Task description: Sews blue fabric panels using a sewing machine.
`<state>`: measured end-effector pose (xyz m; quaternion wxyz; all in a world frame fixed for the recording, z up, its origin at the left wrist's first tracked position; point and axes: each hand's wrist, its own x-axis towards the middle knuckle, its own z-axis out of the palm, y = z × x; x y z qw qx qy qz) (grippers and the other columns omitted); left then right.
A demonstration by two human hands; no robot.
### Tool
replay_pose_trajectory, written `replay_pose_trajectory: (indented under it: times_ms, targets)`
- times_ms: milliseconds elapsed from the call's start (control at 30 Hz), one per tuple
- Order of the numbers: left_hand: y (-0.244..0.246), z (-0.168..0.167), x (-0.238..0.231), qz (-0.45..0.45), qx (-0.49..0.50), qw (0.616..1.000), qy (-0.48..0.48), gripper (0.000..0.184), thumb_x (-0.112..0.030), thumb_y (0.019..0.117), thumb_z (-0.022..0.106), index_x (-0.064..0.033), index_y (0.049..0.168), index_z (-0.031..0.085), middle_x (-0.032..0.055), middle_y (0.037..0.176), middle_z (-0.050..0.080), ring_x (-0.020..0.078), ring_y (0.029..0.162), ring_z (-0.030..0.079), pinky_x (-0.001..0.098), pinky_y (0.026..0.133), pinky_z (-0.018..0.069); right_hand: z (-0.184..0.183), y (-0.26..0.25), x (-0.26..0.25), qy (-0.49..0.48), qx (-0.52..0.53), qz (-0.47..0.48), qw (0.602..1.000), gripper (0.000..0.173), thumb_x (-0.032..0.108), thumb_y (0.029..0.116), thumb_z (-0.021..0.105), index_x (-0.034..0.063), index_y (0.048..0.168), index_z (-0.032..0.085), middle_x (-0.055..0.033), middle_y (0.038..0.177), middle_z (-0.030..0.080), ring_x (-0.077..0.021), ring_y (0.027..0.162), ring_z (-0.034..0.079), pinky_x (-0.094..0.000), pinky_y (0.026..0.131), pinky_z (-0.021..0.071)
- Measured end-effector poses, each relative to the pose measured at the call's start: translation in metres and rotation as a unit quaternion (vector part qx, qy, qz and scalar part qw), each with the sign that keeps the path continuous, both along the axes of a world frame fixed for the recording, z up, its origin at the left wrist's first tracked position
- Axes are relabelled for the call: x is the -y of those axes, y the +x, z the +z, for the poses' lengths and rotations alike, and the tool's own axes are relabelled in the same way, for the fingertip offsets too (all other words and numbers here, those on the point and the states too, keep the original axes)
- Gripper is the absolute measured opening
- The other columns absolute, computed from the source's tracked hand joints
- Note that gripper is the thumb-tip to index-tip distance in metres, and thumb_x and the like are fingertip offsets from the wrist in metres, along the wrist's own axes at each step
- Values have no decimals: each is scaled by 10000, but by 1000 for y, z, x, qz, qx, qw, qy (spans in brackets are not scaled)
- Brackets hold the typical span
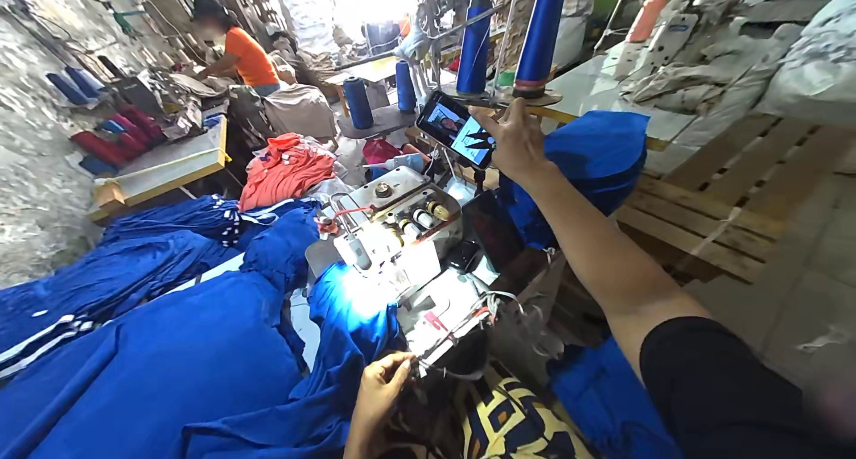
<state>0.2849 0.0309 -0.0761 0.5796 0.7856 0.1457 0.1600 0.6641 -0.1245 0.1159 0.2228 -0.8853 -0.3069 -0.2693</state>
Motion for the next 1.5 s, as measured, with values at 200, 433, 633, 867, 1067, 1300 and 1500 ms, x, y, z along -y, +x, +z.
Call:
replay_pose_trajectory:
  times_ms: [200,433,633,867,1067,1300,1500]
  targets:
    - [-4,4,-7,-9,14,986,-164,277,102,906,532,36,1089,730,20,1012,763,58,837,720,241,817,608,2,4,-5,-10,56,19,998,719,-114,886,578,285,1485,567,-370,1259,517,-540,1096,575,-610,839,503]
    - [-5,-2,-12,-45,34,978,-201,302,116,894,546,-21,1073,747,-13,1004,766,57,840,723,247,813,610,6,6,2,-38,50,14,998,730,-124,894,573,278,1503,542,-395,1286,505,-568,1147,546,-644,914,465]
    - [-6,0,-13,-59,33,974,-218,314,118,894,538,-33,1061,757,-12,1009,772,61,847,729,251,821,610,8,7,2,-70,43,-11,997,756,-123,903,562,319,1515,519,-413,1325,484,-586,1178,530,-649,945,445]
    - [-7,-2,-14,-56,37,975,-213,316,112,887,528,-23,1056,758,-6,1022,765,63,857,723,253,827,606,8,7,2,-56,42,8,997,720,-125,908,557,276,1506,536,-407,1320,483,-586,1169,530,-669,922,447]
    - [-7,-2,-15,-63,37,969,-237,340,123,886,516,-28,1064,764,4,1020,773,67,857,727,251,835,605,5,9,1,-54,60,2,997,722,-115,899,576,278,1504,541,-390,1291,510,-561,1142,556,-638,908,468]
    - [-6,-4,-17,-68,40,966,-244,341,120,882,509,-24,1059,763,8,1020,767,68,851,723,248,828,603,8,9,1,-58,55,4,997,741,-128,887,576,274,1508,534,-404,1319,482,-584,1175,525,-658,911,457]
    - [-5,-1,-18,-76,32,962,-261,359,113,877,501,-46,1054,771,2,1005,772,63,845,724,242,820,601,7,8,5,-30,63,10,998,630,-104,912,567,211,1457,590,-398,1316,497,-580,1177,533,-660,929,454]
